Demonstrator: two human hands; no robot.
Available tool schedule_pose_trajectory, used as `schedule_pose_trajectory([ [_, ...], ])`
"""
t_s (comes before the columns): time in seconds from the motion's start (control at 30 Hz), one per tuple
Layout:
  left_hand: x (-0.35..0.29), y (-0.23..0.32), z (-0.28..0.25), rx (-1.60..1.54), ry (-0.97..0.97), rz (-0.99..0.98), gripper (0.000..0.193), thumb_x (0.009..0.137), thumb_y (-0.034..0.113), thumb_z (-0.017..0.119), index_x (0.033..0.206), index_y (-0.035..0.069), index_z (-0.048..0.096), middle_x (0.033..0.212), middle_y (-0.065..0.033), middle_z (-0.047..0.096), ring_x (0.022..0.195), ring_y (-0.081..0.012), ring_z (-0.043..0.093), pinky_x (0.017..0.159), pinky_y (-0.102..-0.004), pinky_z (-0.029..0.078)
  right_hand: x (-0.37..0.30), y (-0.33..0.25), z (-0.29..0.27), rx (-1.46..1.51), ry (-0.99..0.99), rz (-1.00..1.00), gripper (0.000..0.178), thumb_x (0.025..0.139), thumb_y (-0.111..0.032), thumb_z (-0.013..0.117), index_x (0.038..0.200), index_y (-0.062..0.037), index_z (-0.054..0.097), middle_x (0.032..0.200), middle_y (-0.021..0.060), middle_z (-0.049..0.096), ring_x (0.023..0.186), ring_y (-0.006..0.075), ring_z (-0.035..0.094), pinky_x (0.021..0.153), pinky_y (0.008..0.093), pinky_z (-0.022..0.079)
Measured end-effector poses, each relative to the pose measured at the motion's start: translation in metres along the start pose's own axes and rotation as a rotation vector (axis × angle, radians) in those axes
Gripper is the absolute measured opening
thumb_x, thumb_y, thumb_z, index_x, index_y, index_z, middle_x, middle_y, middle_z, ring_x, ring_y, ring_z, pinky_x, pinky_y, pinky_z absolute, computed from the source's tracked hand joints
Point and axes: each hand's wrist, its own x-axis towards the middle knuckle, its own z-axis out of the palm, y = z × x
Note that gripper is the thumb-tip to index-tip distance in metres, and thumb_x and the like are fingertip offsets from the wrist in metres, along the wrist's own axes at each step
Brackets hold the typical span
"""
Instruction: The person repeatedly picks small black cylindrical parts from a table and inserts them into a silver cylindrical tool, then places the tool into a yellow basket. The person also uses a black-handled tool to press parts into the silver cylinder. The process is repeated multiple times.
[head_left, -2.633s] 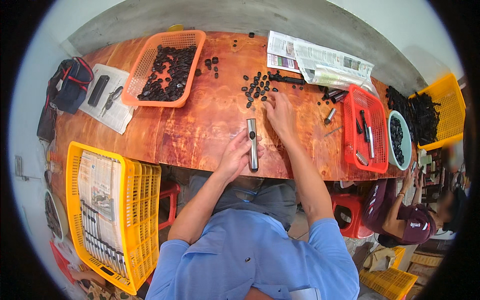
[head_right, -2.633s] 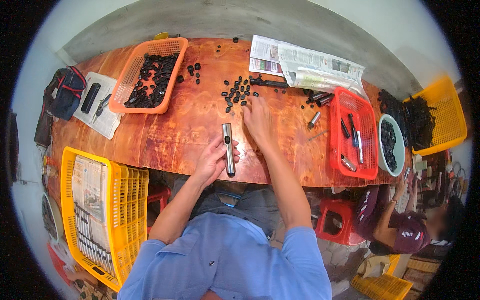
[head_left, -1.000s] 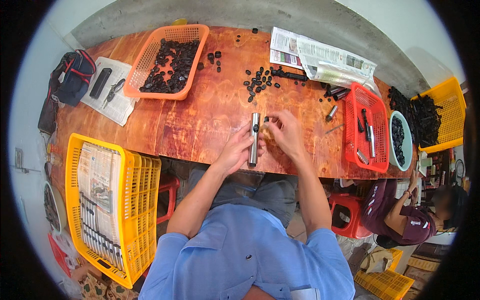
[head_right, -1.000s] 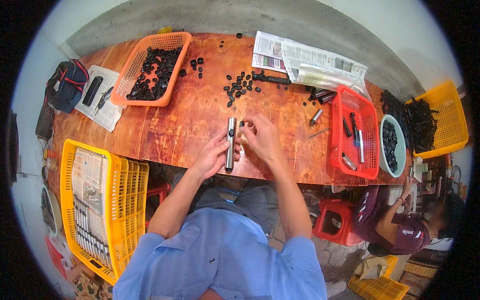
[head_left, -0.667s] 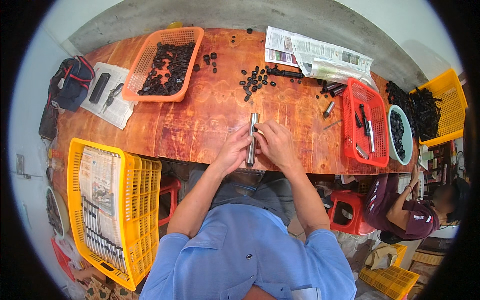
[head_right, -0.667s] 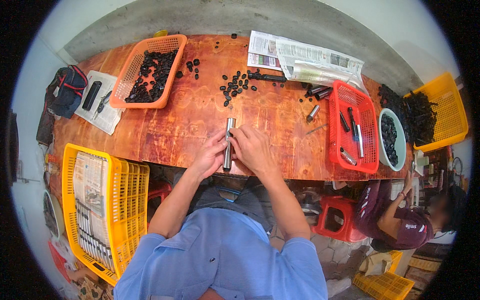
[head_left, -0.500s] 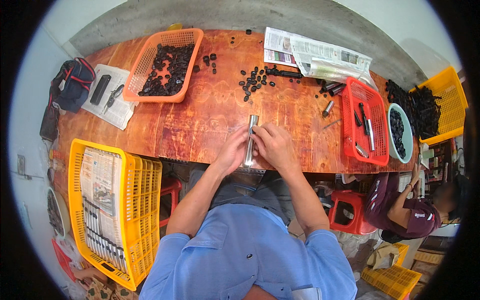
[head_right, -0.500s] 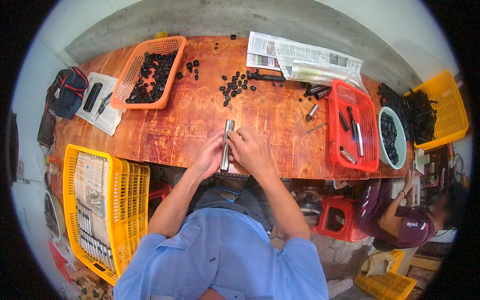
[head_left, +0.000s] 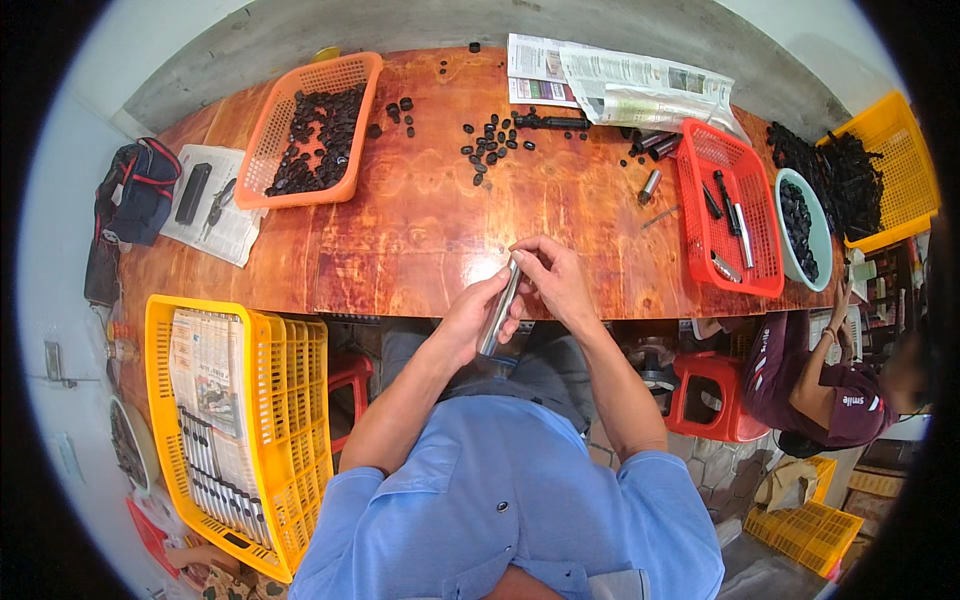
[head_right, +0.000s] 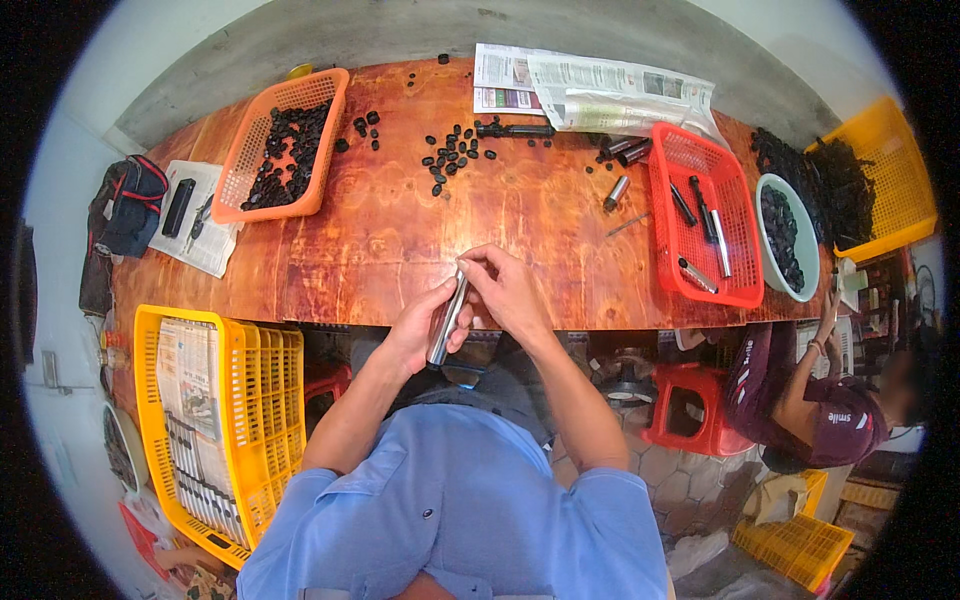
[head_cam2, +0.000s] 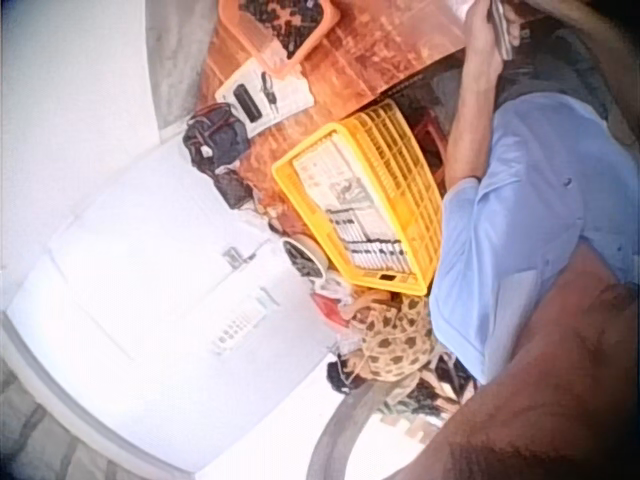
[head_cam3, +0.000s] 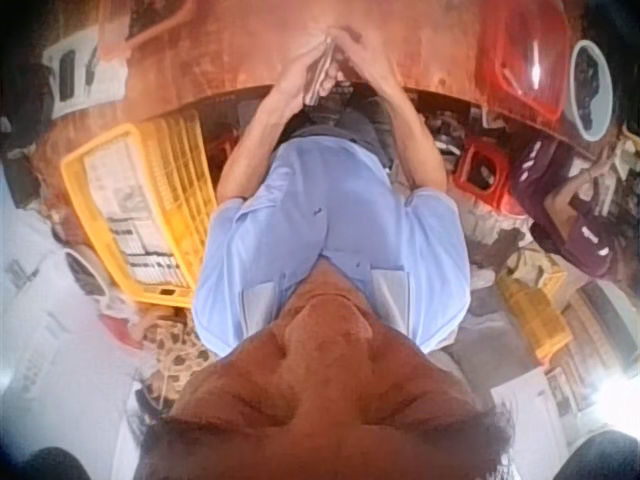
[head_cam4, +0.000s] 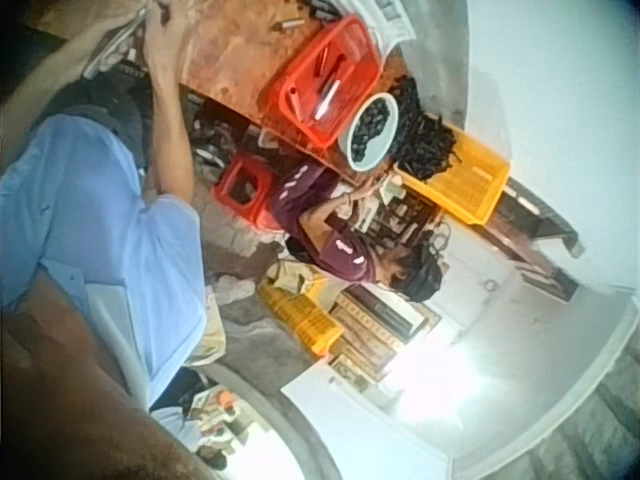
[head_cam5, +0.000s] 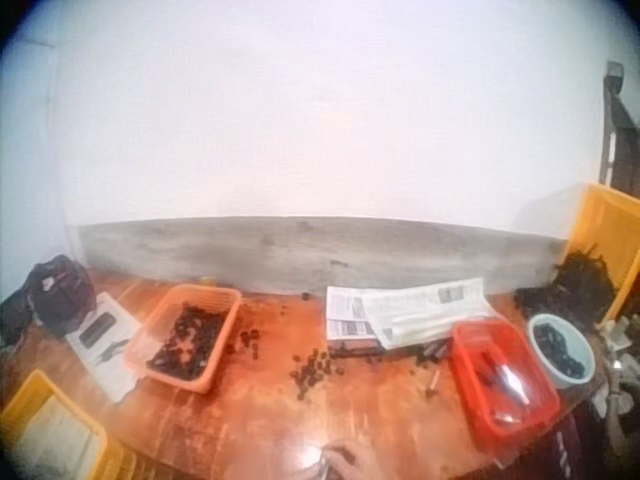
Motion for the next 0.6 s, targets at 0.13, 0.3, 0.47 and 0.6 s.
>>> schedule_pose_trajectory([
  [0.13, -0.002, -0.004, -0.001, 0.001, -0.007, 0.027, 0.041, 0.105, 0.040, 0.044, 0.110, 0.003, 0.060, 0.072, -0.0026, 0.060, 0.053, -0.0103, 0.054, 0.047, -0.0220, 0.045, 0.000, 0.004, -0.003, 0.059, -0.047, -0.010, 0.020, 0.096, -0.016, 0.064, 0.107, 0.0016, 0.065, 0.080, 0.0008, 0.064, 0.067, 0.0066, 0.057, 0.058, 0.0227, 0.047],
  [0.3, -0.002, -0.005, -0.003, 0.087, -0.008, 0.100, 0.036, 0.104, 0.038, 0.048, 0.107, 0.005, 0.060, 0.074, -0.0038, 0.061, 0.056, -0.0112, 0.055, 0.050, -0.0230, 0.047, 0.001, 0.007, -0.005, 0.109, -0.080, -0.060, 0.020, 0.097, -0.014, 0.062, 0.111, 0.0017, 0.064, 0.086, 0.0027, 0.064, 0.068, 0.0073, 0.058, 0.060, 0.0229, 0.049],
  [0.47, -0.001, -0.002, 0.001, 0.201, -0.013, 0.156, 0.033, 0.106, 0.035, 0.047, 0.107, 0.004, 0.060, 0.085, -0.0055, 0.064, 0.066, -0.0107, 0.060, 0.059, -0.0222, 0.050, -0.003, -0.007, -0.008, 0.127, -0.056, -0.091, 0.020, 0.099, -0.012, 0.060, 0.113, 0.0012, 0.063, 0.093, 0.0046, 0.065, 0.076, 0.0091, 0.060, 0.064, 0.0234, 0.050],
  [0.6, -0.003, 0.001, 0.006, 0.261, -0.026, 0.223, 0.029, 0.105, 0.031, 0.050, 0.111, 0.003, 0.059, 0.094, -0.0056, 0.064, 0.076, -0.0102, 0.061, 0.068, -0.0229, 0.051, 0.000, -0.007, -0.015, 0.195, -0.048, -0.115, 0.021, 0.100, -0.011, 0.058, 0.117, 0.0011, 0.061, 0.095, 0.0034, 0.065, 0.086, 0.0091, 0.060, 0.078, 0.0245, 0.050],
])
